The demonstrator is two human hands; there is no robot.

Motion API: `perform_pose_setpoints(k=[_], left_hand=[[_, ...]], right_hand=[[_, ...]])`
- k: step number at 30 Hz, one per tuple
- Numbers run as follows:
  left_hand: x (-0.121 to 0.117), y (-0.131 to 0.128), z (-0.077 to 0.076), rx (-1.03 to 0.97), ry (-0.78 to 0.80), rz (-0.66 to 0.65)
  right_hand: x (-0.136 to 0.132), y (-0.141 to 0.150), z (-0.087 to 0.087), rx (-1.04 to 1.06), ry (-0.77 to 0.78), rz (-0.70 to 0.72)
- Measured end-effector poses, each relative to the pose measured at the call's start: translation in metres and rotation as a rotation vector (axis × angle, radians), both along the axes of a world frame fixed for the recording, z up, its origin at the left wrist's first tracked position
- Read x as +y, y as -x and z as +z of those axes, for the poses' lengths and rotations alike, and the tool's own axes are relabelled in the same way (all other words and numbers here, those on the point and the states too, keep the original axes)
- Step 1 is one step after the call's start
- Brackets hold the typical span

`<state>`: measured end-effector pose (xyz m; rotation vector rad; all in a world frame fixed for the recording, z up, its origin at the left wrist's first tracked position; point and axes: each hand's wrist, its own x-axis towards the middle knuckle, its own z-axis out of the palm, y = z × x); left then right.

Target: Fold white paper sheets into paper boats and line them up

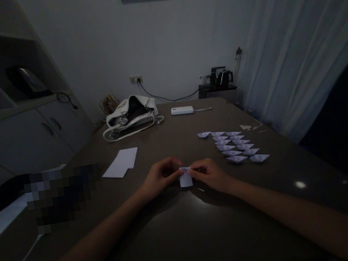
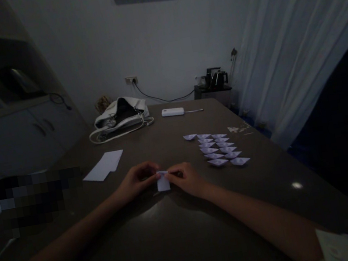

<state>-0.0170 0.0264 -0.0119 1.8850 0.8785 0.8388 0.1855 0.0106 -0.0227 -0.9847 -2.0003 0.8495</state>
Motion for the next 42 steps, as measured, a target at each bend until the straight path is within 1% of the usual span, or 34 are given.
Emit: perform_pose_setpoints(k=[2,4,7,10,15,19,23,28,34,37,42], left_hand=[[0.0006,0.0003,-0.0005,-0.03,-0.032,-0.001],[0.0014,0.0013,-0.0008,-0.013,-0.044,-0.009],[0.002,0.0038,0.0007,0.068,-0.064,-0.049],[0.0013,0.0063,0.0039,0.164,-0.131,-0.099],[0.0001,0.0073,0.0072,0.23,-0.181,-0.119],[0.0011,0.0076,0.0061,0.257,-0.217,-0.147],[0.0011,0.0076,0.0059,0.236,-0.192,-0.163],[-0.0015,0.0063,0.0065,0.234,-0.203,-0.178],[-0.0033,0.0022,0.0054,0.171,-0.092,-0.103],[-0.0037,0.0009,0.0061,0.186,-0.06,-0.081],[-0.0031,0.0007,0.0047,0.146,-0.007,-0.068]], right_hand=[[-0.0001,0.0,0.0006,0.0,0.003,-0.002],[-0.0004,0.0001,0.0011,-0.011,-0.003,-0.015],[-0.0007,0.0,0.0004,-0.041,-0.027,-0.033],[-0.0007,-0.0004,-0.0014,-0.052,-0.032,-0.025],[-0.0001,-0.0007,-0.0008,-0.059,-0.015,-0.014],[0.0008,-0.0013,0.0001,-0.025,0.043,-0.008],[0.0013,-0.0025,-0.001,-0.005,0.078,0.01],[0.0013,-0.0026,-0.002,-0.017,0.064,0.016],[0.0003,-0.0019,-0.001,0.001,0.047,0.013],[0.0,-0.0021,-0.0007,0.026,0.052,0.007],[-0.0002,-0.0013,-0.0001,0.048,0.069,0.019]])
